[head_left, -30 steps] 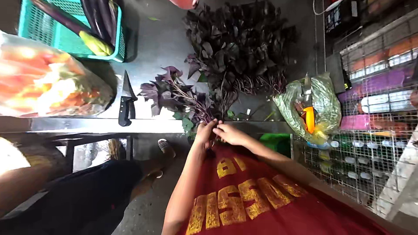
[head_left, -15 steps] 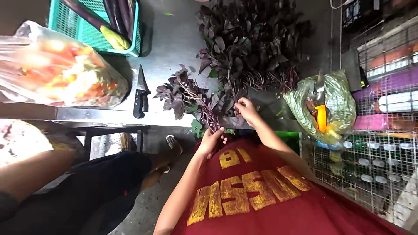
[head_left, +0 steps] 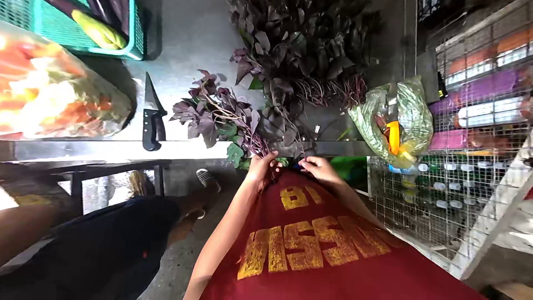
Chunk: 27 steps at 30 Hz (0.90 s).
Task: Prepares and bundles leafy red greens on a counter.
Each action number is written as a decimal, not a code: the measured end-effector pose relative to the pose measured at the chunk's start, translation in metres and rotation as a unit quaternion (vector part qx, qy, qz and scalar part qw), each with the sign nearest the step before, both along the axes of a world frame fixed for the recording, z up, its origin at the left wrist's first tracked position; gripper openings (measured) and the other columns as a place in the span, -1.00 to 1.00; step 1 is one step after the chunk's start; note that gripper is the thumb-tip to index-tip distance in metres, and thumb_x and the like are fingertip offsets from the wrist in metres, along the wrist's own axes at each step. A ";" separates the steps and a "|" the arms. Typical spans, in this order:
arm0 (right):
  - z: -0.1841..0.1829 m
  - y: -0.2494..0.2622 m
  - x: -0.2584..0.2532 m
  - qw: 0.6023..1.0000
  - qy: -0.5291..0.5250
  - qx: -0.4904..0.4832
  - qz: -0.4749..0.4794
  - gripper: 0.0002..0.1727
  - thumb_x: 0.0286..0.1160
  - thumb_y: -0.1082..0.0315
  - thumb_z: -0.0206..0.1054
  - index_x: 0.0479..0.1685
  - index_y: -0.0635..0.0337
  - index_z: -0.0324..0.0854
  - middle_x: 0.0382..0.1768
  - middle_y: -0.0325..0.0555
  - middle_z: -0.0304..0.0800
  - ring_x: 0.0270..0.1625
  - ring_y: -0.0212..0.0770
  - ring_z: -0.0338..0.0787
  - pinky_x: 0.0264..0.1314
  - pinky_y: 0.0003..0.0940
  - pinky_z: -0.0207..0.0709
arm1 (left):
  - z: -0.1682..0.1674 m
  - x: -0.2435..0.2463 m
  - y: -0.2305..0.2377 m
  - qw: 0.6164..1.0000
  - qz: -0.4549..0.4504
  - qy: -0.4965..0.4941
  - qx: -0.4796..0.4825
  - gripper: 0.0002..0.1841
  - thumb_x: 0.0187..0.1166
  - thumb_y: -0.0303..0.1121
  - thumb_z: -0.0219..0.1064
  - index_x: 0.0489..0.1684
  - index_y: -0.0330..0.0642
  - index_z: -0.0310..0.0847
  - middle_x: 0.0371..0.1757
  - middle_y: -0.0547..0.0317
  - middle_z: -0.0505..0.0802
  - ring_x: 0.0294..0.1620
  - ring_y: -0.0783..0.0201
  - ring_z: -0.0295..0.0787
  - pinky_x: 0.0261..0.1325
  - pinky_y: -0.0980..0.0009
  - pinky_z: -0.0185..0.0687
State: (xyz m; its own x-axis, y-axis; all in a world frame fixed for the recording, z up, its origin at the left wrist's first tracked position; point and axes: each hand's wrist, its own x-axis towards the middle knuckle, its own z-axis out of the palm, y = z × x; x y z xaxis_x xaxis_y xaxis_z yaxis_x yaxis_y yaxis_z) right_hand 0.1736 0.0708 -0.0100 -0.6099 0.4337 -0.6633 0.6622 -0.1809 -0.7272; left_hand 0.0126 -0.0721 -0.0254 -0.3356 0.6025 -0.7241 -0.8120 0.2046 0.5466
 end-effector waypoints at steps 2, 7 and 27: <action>0.005 0.001 0.009 0.998 -0.005 0.057 0.013 -0.72 0.76 0.38 0.20 0.17 0.40 0.69 0.09 0.15 0.81 0.03 -0.14 0.88 0.19 -0.20 0.78 | -0.001 0.004 0.004 1.000 -0.014 0.014 -0.015 -0.92 0.72 -0.35 0.25 -0.03 -0.12 0.50 -0.59 0.30 0.65 -0.62 0.38 0.65 -0.46 0.45 0.70; 0.029 0.016 0.020 0.974 0.058 0.213 0.049 -0.75 0.70 0.35 0.26 0.06 0.34 0.76 0.16 0.06 0.79 0.07 -0.22 0.83 0.17 -0.25 0.75 | 0.003 0.005 0.010 0.999 0.005 0.030 0.021 -0.92 0.73 -0.32 0.27 -0.03 -0.07 0.52 -0.54 0.33 0.70 -0.57 0.43 0.67 -0.42 0.50 0.69; 0.064 0.074 0.009 0.896 0.002 0.386 0.222 -0.35 0.52 -0.07 0.43 0.42 0.25 0.65 0.59 0.21 0.53 0.61 0.30 0.51 0.57 0.37 0.38 | 0.046 -0.032 0.042 0.977 0.172 0.095 0.080 -0.84 0.62 -0.69 0.20 -0.23 -0.19 0.48 -0.43 0.21 0.85 -0.63 0.53 0.63 -0.52 0.67 0.55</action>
State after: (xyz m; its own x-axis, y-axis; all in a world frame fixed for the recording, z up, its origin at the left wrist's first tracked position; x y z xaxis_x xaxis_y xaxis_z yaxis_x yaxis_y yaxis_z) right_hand 0.1830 0.1449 0.0544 -0.8376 0.4764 -0.2674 0.5411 0.6563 -0.5258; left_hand -0.0195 -0.0303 0.0205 -0.6573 0.5304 -0.5354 -0.6987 -0.1625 0.6967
